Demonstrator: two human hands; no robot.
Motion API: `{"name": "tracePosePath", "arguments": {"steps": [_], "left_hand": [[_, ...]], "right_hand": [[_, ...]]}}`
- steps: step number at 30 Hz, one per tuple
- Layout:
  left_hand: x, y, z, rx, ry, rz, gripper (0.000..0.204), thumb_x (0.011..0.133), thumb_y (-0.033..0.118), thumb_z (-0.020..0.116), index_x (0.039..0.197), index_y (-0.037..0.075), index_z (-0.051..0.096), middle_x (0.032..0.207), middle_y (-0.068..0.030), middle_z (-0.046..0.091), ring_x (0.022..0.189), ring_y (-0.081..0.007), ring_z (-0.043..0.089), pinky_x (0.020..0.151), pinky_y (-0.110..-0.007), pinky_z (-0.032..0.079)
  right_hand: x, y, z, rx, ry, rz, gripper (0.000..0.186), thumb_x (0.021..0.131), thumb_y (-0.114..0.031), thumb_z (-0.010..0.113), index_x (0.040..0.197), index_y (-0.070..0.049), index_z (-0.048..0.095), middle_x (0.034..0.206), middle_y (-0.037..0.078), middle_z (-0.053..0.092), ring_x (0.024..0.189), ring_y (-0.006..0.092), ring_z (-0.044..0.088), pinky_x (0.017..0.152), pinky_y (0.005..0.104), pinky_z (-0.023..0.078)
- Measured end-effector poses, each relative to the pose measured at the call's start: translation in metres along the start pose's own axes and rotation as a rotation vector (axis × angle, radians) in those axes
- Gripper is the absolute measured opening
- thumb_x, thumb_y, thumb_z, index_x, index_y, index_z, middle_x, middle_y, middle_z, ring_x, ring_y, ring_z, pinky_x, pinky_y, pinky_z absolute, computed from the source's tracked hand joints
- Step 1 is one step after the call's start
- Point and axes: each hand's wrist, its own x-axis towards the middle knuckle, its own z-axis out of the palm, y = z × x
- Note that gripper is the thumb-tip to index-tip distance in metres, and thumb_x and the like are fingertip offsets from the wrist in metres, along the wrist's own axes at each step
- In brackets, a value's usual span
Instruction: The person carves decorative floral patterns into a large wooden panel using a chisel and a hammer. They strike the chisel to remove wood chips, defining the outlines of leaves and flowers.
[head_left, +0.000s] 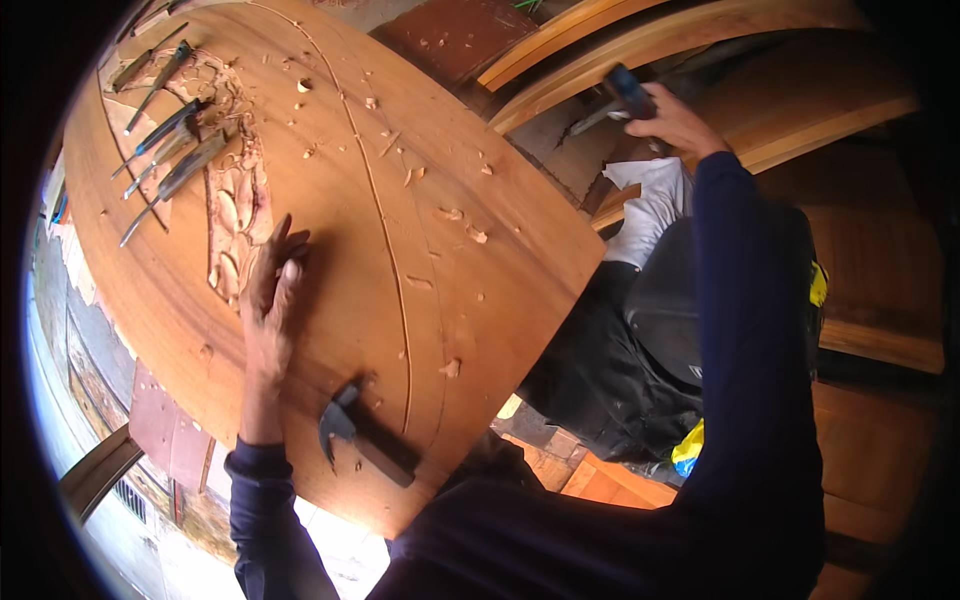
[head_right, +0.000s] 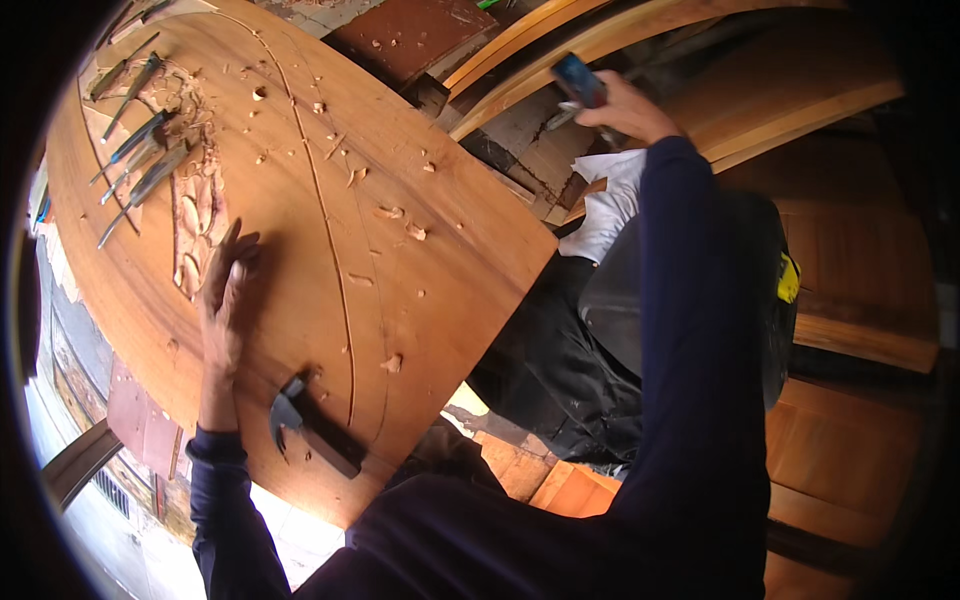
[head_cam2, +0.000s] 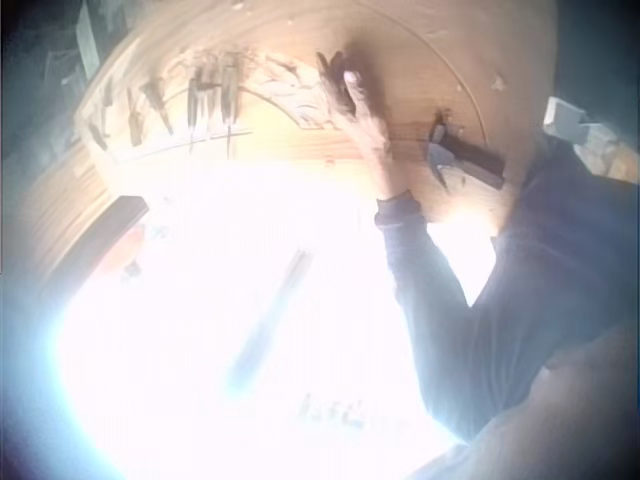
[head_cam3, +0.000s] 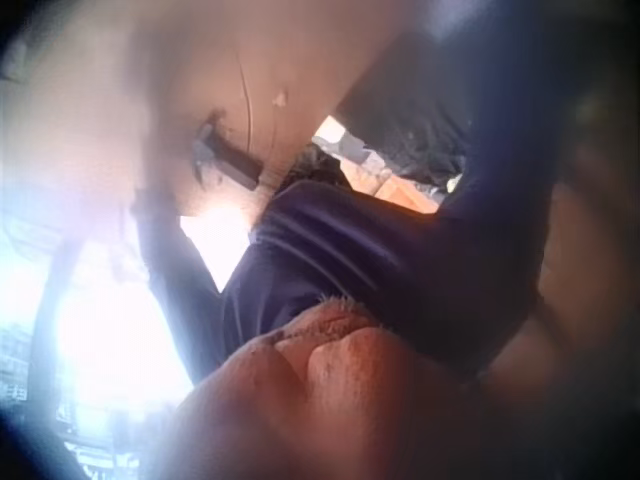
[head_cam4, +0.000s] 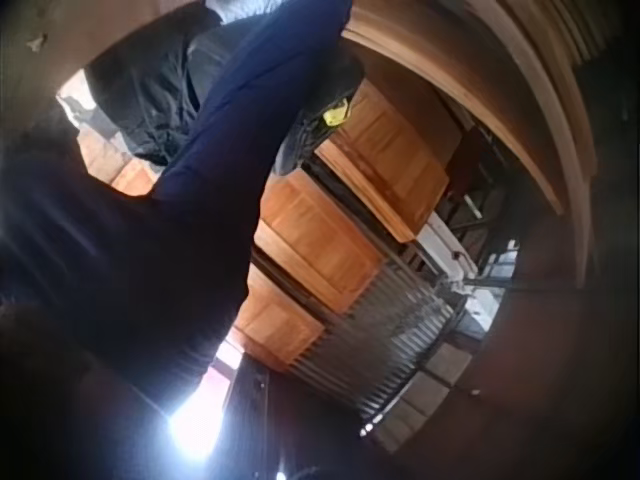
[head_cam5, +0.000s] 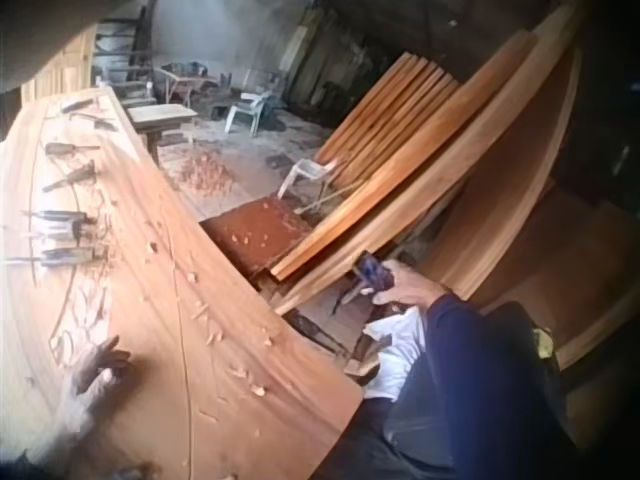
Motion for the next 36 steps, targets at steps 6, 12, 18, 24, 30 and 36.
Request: {"name": "tracePosePath", "arguments": {"steps": [6,12,18,24,30,36], "left_hand": [[0.020,-0.002,0.023,0.073,0.016,0.017,0.080,0.099,0.049,0.063,0.158,0.000,0.040,0.132,-0.0158,0.063,0.119,-0.0222,0.061,0.098,-0.035,0.051],[0.020,-0.009,0.018,0.213,0.072,-0.037,0.100,0.093,0.071,0.059,0.159,-0.001,0.036,0.134,-0.0207,0.062,0.115,-0.0262,0.065,0.089,-0.036,0.054],[0.013,-0.016,0.010,0.277,0.068,-0.128,0.108,0.090,0.076,0.060,0.161,-0.001,0.031,0.136,-0.0227,0.061,0.116,-0.0295,0.064,0.091,-0.039,0.053],[0.016,-0.016,0.016,0.272,0.069,-0.161,0.109,0.089,0.074,0.062,0.161,-0.002,0.029,0.137,-0.0243,0.060,0.113,-0.0306,0.065,0.092,-0.039,0.053],[0.008,-0.014,0.006,0.186,0.098,-0.148,0.101,0.091,0.063,0.065,0.158,-0.006,0.033,0.133,-0.0244,0.063,0.111,-0.0314,0.066,0.090,-0.040,0.054],[0.039,-0.009,-0.002,0.242,-0.107,0.148,0.072,0.095,0.029,0.070,0.152,-0.006,0.046,0.122,-0.0227,0.068,0.102,-0.0295,0.069,0.088,-0.039,0.057]], "right_hand": [[-0.018,0.119,-0.058,-0.345,-0.154,0.442,0.078,0.067,-0.023,0.084,0.133,0.002,0.051,0.116,0.022,0.068,0.111,0.0322,0.065,0.096,0.0389,0.050],[-0.025,0.167,-0.047,-0.778,-0.535,0.874,0.089,0.062,-0.029,0.085,0.138,-0.001,0.049,0.119,0.025,0.069,0.115,0.0370,0.067,0.096,0.0425,0.053],[-0.027,0.151,-0.015,-0.970,-0.688,0.860,0.098,0.064,-0.030,0.086,0.151,-0.012,0.044,0.127,0.024,0.069,0.119,0.0349,0.068,0.099,0.0455,0.054],[-0.029,0.165,0.001,-0.963,-0.689,0.986,0.115,0.065,-0.030,0.087,0.162,-0.011,0.029,0.131,0.025,0.068,0.121,0.0364,0.067,0.101,0.0438,0.054],[0.002,0.164,0.015,-0.951,-0.672,0.853,0.084,0.076,-0.026,0.078,0.150,-0.007,0.044,0.128,0.024,0.068,0.118,0.0359,0.067,0.098,0.0455,0.054],[-0.014,0.272,-0.028,-1.040,-0.658,0.734,0.057,0.083,-0.026,0.070,0.134,-0.006,0.055,0.122,0.023,0.069,0.111,0.0352,0.068,0.094,0.0463,0.055]]}}
